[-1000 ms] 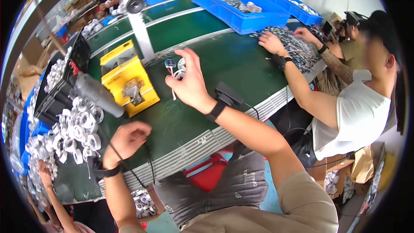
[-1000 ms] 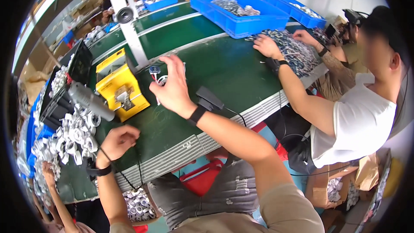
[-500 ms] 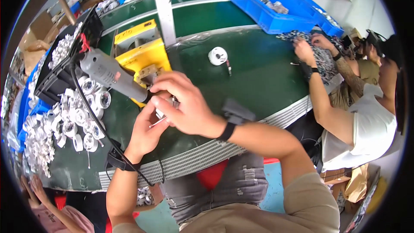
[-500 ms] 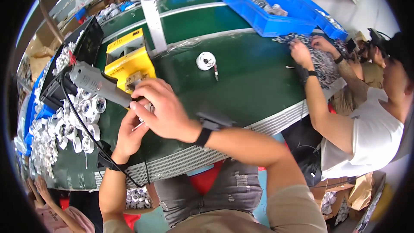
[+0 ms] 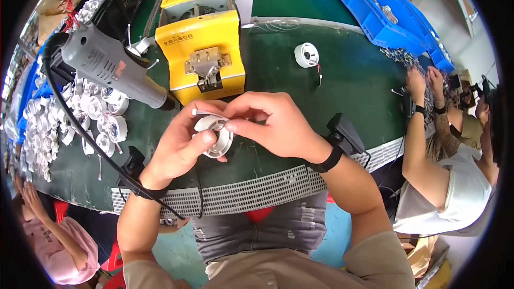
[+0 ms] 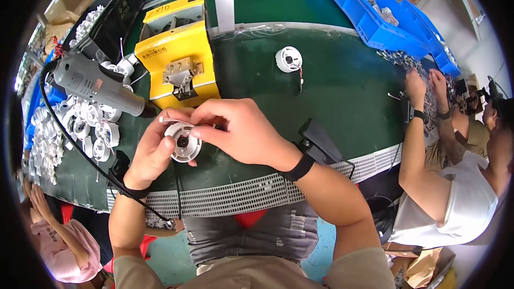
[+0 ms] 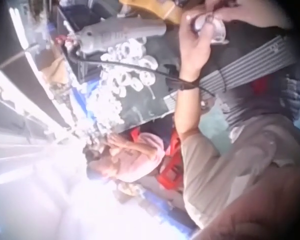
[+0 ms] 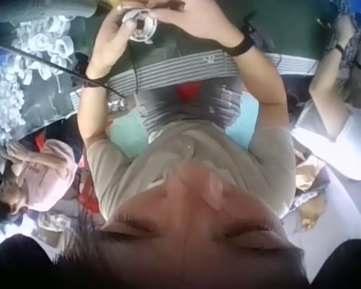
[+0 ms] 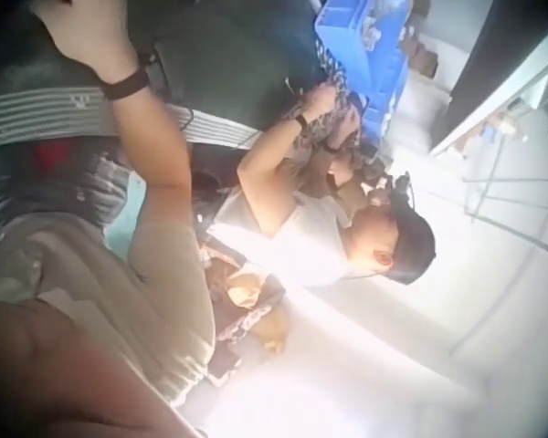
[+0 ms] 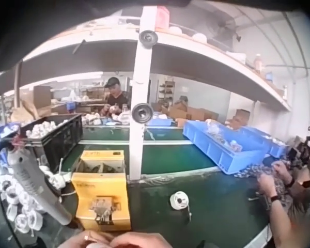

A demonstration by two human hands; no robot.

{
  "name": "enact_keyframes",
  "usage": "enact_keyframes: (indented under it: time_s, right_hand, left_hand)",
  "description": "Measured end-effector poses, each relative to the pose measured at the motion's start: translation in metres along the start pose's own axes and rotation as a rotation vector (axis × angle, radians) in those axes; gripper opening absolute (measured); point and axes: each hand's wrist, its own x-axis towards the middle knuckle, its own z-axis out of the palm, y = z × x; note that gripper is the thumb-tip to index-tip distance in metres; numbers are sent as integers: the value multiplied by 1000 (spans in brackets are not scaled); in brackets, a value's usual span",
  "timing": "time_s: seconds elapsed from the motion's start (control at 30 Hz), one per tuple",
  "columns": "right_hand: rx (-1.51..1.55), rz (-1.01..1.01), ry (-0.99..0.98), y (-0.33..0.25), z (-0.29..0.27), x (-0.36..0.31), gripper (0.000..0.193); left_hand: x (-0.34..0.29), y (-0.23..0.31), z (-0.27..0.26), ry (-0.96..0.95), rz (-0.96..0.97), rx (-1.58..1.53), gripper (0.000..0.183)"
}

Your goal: Assemble small electronic component housings using an electric screwdriver at a manufacturing workbench.

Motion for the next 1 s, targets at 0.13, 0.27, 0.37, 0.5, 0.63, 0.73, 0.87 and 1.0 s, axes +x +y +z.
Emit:
enact_keyframes:
  time_s: [0.13,0.27,0.37,0.5,0.63,0.73,0.87,1.0]
  right_hand:
    - [297,246,-83,3,-7,6,17]
    - [511,368,-106,-2,-5,8,24]
    - [431,368,-154,8,-6,3,25]
    - [355,356,-129,8,-5,3,21]
    - [432,210,-131,9,-2,0,14]
    - [498,101,-113,14,1,0,13]
    - [545,30,-84,20,2,1,11]
    - [536,95,-34,16,8,3,13]
  left_hand:
    - [0,-6,-5,75,3,70,38]
    - [0,-7,-8,45,291,354,26]
    - [-5,-5,2,61,105,218,28]
    - [1,-9,-8,-12,-123,-45,43]
    - [1,-6,-14,13,-111,-102,52]
    - [2,-4,-11,5,-114,-146,55]
    - [3,-6,-12,-27,-279,-183,58]
    - [4,-8,-9,29,-299,-204,59]
